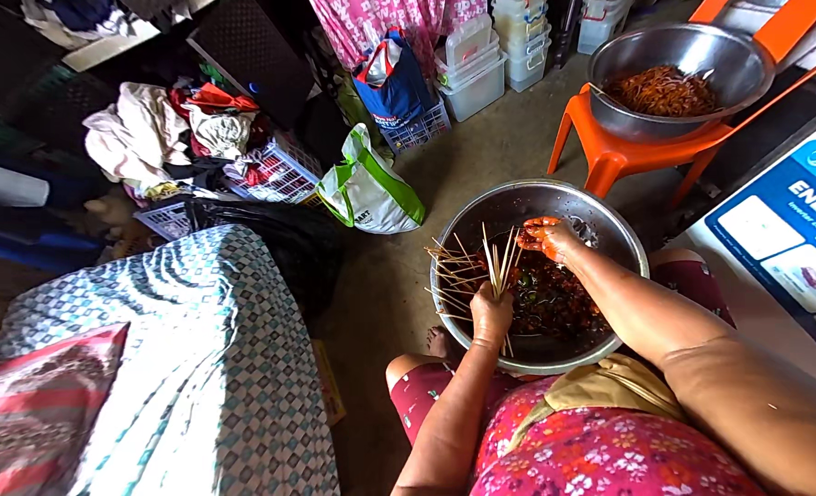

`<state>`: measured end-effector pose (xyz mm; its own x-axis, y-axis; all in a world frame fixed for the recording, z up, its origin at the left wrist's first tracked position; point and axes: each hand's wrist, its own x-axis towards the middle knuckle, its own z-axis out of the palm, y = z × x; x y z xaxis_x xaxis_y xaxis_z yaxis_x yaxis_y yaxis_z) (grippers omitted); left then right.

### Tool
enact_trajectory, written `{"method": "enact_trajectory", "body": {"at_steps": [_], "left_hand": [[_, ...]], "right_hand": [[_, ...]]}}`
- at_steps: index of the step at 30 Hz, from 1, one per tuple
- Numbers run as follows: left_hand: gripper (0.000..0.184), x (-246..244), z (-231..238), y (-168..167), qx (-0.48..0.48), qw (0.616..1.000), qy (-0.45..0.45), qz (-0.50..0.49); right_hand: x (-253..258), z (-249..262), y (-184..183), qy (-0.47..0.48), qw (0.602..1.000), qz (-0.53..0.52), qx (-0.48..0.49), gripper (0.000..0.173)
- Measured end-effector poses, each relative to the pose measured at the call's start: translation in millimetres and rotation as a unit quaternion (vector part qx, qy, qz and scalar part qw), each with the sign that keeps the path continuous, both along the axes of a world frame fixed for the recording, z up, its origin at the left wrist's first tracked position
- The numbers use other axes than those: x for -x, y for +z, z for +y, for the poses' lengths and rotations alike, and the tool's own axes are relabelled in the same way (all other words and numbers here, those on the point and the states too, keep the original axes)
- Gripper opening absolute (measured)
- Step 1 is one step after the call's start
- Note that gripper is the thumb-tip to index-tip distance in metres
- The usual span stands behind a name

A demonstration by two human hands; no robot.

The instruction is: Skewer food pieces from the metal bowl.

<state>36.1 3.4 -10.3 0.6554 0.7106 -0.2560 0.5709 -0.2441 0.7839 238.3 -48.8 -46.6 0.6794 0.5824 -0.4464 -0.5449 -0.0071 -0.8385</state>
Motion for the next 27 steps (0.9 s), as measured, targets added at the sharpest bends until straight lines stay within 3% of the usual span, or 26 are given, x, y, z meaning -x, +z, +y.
{"method": "enact_trajectory", "body": {"at_steps": [13, 19, 27], "left_hand": [[0.021, -3, 2, 1, -0.01, 1.0, -0.007, 0.028], [0.024, 0, 2, -1, -0.01, 1.0, 0.0, 0.009], [0.023, 1, 0, -1, -0.013, 1.0, -0.007, 0.004]], "right_hand": [[-5, 4, 2, 0.014, 1.0, 0.005, -0.023, 0.019], [-6, 5, 2, 0.055, 0.998, -0.022, -0.002, 0.033], [0, 3, 8, 0.042, 0.999, 0.02, 0.006, 0.022]]}}
